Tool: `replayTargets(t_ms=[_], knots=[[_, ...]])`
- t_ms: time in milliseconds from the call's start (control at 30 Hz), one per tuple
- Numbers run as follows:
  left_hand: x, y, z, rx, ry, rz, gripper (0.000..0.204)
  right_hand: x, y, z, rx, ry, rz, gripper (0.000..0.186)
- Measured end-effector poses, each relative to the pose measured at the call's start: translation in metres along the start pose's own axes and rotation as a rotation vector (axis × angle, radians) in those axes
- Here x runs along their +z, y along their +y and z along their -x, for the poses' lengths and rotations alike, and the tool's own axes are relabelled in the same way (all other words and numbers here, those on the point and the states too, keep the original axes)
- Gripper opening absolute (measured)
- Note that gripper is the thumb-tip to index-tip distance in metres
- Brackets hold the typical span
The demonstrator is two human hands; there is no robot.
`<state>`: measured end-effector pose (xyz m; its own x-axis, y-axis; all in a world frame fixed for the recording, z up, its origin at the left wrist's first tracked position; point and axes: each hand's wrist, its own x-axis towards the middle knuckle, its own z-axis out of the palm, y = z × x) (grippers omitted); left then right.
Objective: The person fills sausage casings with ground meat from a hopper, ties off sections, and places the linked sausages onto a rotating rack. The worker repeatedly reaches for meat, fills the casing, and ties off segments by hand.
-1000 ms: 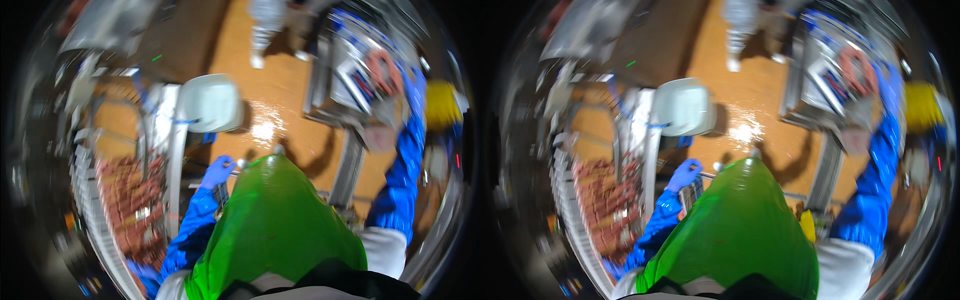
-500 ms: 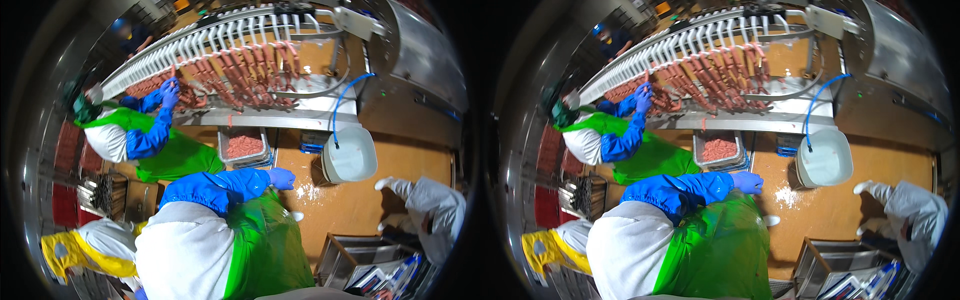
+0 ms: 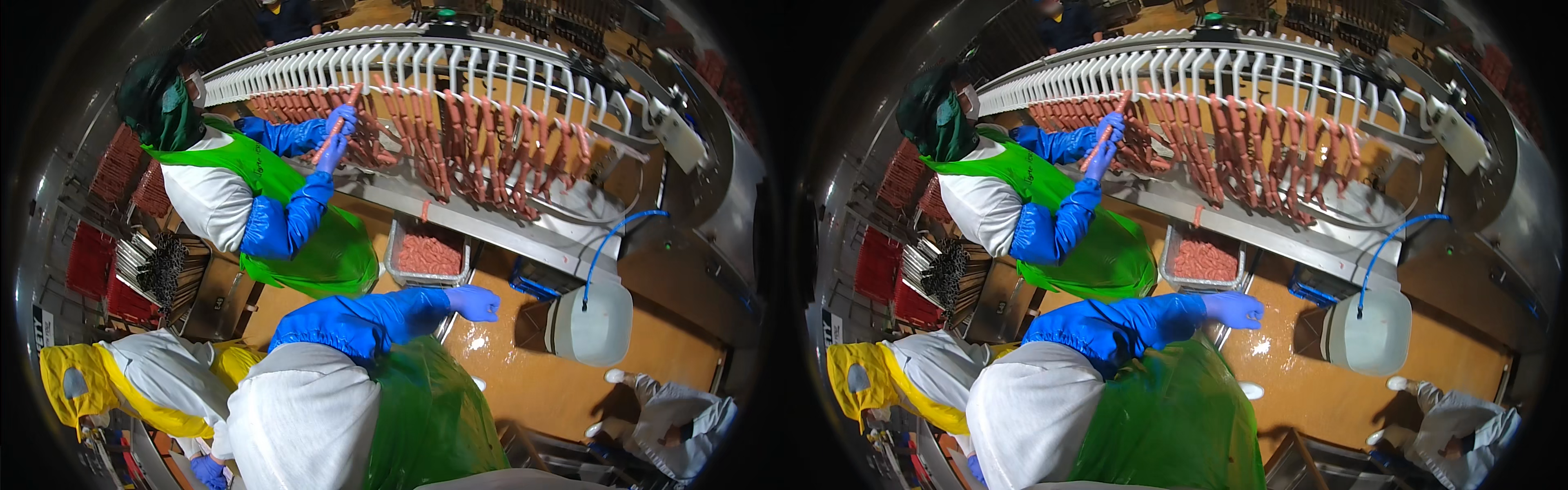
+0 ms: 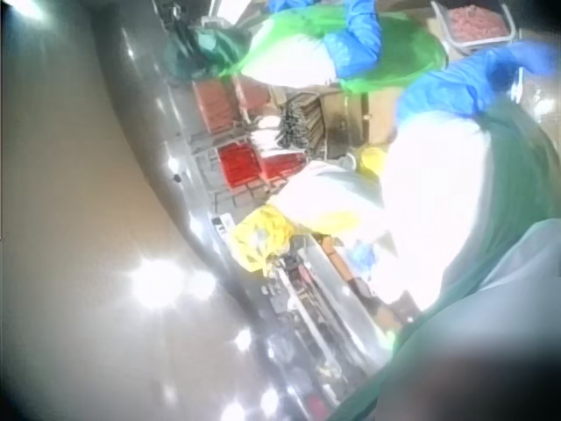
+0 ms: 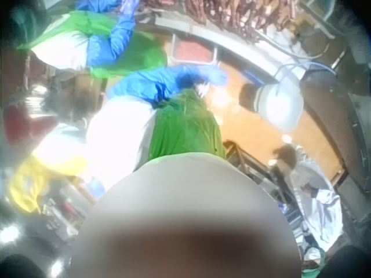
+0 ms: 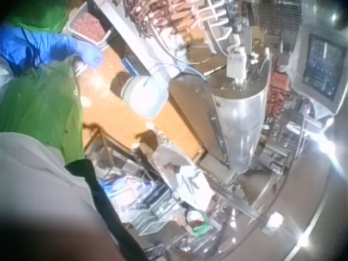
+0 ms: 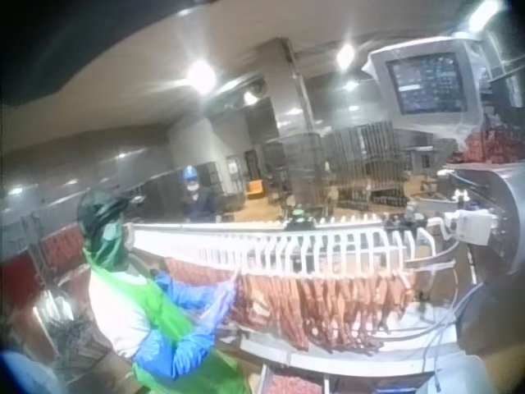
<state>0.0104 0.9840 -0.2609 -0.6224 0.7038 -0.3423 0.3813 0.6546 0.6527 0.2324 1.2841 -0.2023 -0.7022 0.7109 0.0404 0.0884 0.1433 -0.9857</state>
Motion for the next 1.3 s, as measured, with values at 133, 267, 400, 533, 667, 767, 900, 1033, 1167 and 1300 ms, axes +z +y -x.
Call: replayTargets(t_ms=[133, 267, 400, 533, 667, 767, 900, 1033, 1167, 1300], knots=[[-0.031, 0.000, 0.001, 0.191, 0.048, 0.200, 0.038, 0.074, -0.024, 0.018, 0.081, -0.099, -0.118, 0.057], [-0.061, 0.016, 0.019, 0.506, 0.106, 0.065, 0.046, 0.164, -0.038, 0.011, 0.210, -0.364, -0.304, 0.060], [-0.107, -0.005, 0.034, 0.292, -0.018, -0.076, 0.037, 0.291, -0.063, -0.007, 0.442, -0.668, -0.603, 0.060], [-0.142, -0.100, 0.032, 0.323, 0.429, -0.128, 0.025, 0.392, -0.058, -0.034, 0.486, -0.807, -0.707, 0.056], [-0.269, -0.125, 0.064, 0.100, 0.793, -0.049, 0.022, 0.467, -0.019, -0.039, 0.737, -0.810, -0.556, 0.042], [-0.324, -0.173, 0.059, -0.036, 0.933, -0.175, 0.020, 0.507, -0.014, -0.024, 0.451, -1.004, -0.127, 0.035], [-0.383, -0.196, 0.059, -0.222, 1.042, 0.138, 0.021, 0.525, 0.030, -0.019, 0.283, -1.146, 0.215, 0.037], [-0.431, -0.235, 0.097, -0.539, 1.153, 0.144, 0.025, 0.541, 0.052, 0.009, 0.128, -1.260, 0.076, 0.037], [-0.442, -0.264, 0.085, -0.401, 1.302, 0.238, 0.027, 0.546, -0.007, 0.018, 0.219, -1.231, 0.215, 0.039], [-0.476, -0.290, 0.095, -0.659, 1.134, -0.129, 0.034, 0.569, -0.021, 0.006, -0.109, -1.145, -0.012, 0.034]])
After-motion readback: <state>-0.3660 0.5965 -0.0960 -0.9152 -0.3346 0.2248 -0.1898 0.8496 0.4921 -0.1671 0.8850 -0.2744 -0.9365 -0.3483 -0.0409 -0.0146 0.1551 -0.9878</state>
